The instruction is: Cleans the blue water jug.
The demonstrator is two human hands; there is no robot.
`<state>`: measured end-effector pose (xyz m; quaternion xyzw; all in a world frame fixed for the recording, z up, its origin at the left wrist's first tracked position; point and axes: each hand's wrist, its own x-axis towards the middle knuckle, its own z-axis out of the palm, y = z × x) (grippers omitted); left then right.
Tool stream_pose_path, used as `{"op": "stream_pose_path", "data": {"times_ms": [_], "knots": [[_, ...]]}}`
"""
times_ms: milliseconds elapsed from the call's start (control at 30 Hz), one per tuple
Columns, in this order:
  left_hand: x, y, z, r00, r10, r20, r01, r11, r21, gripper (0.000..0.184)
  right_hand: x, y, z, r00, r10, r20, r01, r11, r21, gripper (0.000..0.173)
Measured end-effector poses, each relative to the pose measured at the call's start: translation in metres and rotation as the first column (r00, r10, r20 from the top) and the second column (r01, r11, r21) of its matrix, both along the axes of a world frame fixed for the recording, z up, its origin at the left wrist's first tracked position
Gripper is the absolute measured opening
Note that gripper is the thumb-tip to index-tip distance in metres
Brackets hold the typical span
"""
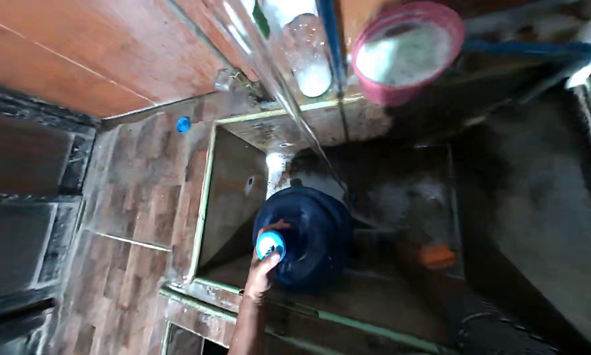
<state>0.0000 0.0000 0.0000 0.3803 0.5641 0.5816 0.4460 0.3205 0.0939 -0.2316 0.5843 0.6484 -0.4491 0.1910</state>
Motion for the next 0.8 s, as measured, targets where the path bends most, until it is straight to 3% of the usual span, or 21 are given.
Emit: {"op": "stream_pose_path", "data": {"times_ms": [100,133,167,233,333,433,500,567,633,667,700,800], "knots": [[-0.002,0.003,0.002,0.997,-0.073,0.007,0.074,0.997,-0.020,0.063,0.015,-0.017,-0.057,0.984,0.180,-0.017,-0.167,0.941,0.293,0.047],[-0.001,0.007,0.002,0.992,-0.123,0.014,0.123,0.992,-0.017,0.062,0.020,-0.001,-0.040,0.929,0.370,0.007,-0.366,0.918,0.154,0.055],[0.001,0.011,0.001,0.984,-0.179,0.023,0.180,0.984,-0.008,0.060,0.029,-0.010,-0.055,0.936,0.336,-0.109,-0.259,0.862,0.435,0.052],[0.006,0.020,-0.002,0.958,-0.284,0.037,0.284,0.959,0.017,0.058,0.027,0.014,-0.013,0.926,0.360,-0.118,-0.358,0.933,0.038,0.067],[0.008,0.025,-0.005,0.948,-0.317,0.024,0.316,0.947,0.058,0.057,0.016,0.012,0.003,0.956,0.134,-0.261,-0.153,0.987,-0.052,0.071],[0.010,0.025,-0.007,0.950,-0.308,0.044,0.305,0.950,0.059,0.063,0.000,0.019,0.049,0.940,-0.145,-0.310,0.045,0.950,-0.308,0.057],[0.011,0.025,-0.005,0.955,-0.296,0.033,0.294,0.955,0.049,0.066,-0.010,0.024,0.078,0.858,-0.394,-0.331,0.225,0.866,-0.447,0.044],[0.012,0.026,-0.001,0.961,-0.275,0.015,0.275,0.961,0.002,0.074,-0.019,0.027,0.099,0.697,-0.665,-0.269,0.427,0.686,-0.589,0.039],[0.013,0.026,0.004,0.968,-0.251,0.014,0.251,0.967,-0.051,0.079,-0.027,0.028,0.123,0.549,-0.816,-0.180,0.593,0.532,-0.605,0.037],[0.013,0.027,0.007,0.972,-0.233,0.026,0.235,0.970,-0.057,0.079,-0.027,0.027,0.135,0.518,-0.832,-0.198,0.634,0.528,-0.564,0.037],[0.012,0.028,0.010,0.978,-0.205,0.044,0.207,0.977,-0.052,0.078,-0.026,0.027,0.151,0.522,-0.808,-0.274,0.641,0.583,-0.499,0.039],[0.014,0.034,0.021,0.994,-0.001,0.112,0.005,0.999,-0.036,0.057,-0.023,0.019,0.223,0.622,-0.498,-0.604,0.522,0.839,-0.153,0.041]]}}
